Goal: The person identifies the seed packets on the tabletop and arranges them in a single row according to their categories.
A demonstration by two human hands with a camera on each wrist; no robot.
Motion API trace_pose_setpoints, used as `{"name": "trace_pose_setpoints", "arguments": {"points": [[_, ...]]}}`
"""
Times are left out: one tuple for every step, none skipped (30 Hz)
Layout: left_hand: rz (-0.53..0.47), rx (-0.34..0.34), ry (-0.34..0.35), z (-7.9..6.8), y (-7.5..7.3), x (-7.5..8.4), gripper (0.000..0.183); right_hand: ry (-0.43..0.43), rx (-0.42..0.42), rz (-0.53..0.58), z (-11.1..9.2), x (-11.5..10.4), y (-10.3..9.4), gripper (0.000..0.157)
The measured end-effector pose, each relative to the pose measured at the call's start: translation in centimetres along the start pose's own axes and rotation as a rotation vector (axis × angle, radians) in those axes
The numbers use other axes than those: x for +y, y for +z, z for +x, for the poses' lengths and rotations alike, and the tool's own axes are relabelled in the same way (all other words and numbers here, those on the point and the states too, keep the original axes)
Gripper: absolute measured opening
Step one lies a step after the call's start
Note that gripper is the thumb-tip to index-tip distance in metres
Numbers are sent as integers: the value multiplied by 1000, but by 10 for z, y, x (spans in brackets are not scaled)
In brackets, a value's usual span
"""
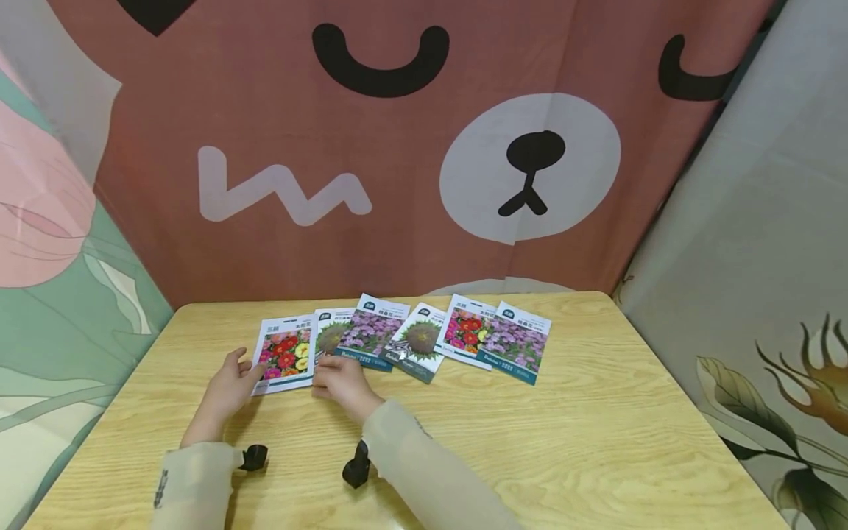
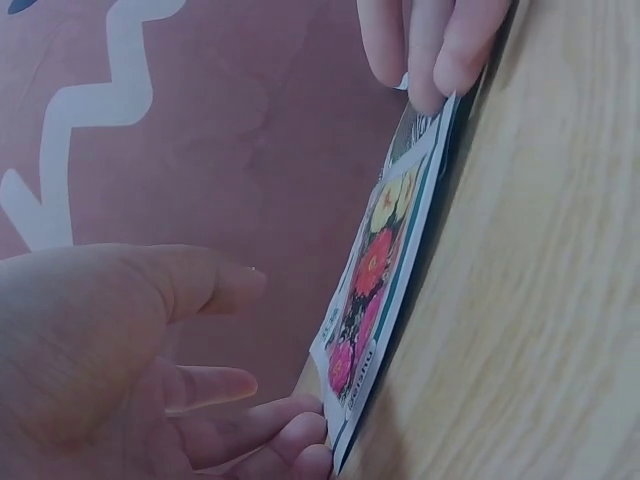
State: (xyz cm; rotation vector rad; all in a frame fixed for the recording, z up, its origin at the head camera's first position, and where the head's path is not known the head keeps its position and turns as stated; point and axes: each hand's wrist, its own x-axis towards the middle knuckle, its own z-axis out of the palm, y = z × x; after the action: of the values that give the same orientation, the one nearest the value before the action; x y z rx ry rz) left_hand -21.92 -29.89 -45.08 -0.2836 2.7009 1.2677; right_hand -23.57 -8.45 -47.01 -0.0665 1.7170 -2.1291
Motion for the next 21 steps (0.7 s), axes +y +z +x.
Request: {"name": "trace_pose_setpoints", "arguments": {"points": [[1, 3, 3, 0, 0, 0, 78, 2, 4, 5, 0, 0, 1, 46], [1, 4, 3, 0, 0, -1, 78, 3, 7, 6, -1, 1, 1, 45], [2, 5, 4, 0, 0, -1, 78, 3, 10, 6, -2, 1, 2, 44], [4, 5, 4, 0, 0, -1, 78, 3, 13, 10, -3, 1, 3, 43], [7, 6, 2, 0, 0, -2, 78, 2, 18, 10, -4, 1, 4, 42], [11, 7, 1, 0, 0, -2, 78, 3, 21, 6, -5, 1, 4, 40], [15, 8, 1, 0, -1, -2, 78, 0, 22, 0, -5, 2, 5, 39], [22, 11, 1, 0, -1, -3, 77, 1, 27, 1, -6, 2, 6, 38], [28, 14, 0, -1, -2, -3, 76, 2, 29, 3, -7, 3, 7, 37], [33, 16, 0, -1, -2, -3, 76, 6, 33, 5, -7, 3, 8, 37], [40, 19, -1, -1, -3, -3, 75, 7, 35, 4, -8, 4, 9, 37], [47, 21, -1, -2, -4, -3, 74, 10, 39, 11, -8, 5, 9, 37], [48, 19, -2, -2, -4, -3, 74, 9, 43, 17, -9, 6, 10, 38], [51, 18, -5, -2, -4, -3, 74, 11, 49, 25, -9, 7, 10, 39], [50, 13, -9, -2, -4, -3, 73, 11, 54, 29, -9, 8, 11, 41], [52, 10, -8, -3, -5, -3, 73, 9, 62, 33, -10, 8, 11, 42], [52, 7, -10, -3, -5, -2, 73, 6, 69, 35, -10, 9, 11, 44], [49, 3, -13, -3, -5, -2, 73, 3, 74, 36, -11, 9, 12, 45], [49, 0, -14, -3, -5, -2, 73, 0, 75, 36, -11, 9, 12, 46], [50, -3, -16, -3, -6, -2, 73, -1, 73, 35, -12, 10, 12, 47], [53, -4, -14, -3, -6, -2, 73, -4, 68, 35, -12, 10, 12, 47]]}}
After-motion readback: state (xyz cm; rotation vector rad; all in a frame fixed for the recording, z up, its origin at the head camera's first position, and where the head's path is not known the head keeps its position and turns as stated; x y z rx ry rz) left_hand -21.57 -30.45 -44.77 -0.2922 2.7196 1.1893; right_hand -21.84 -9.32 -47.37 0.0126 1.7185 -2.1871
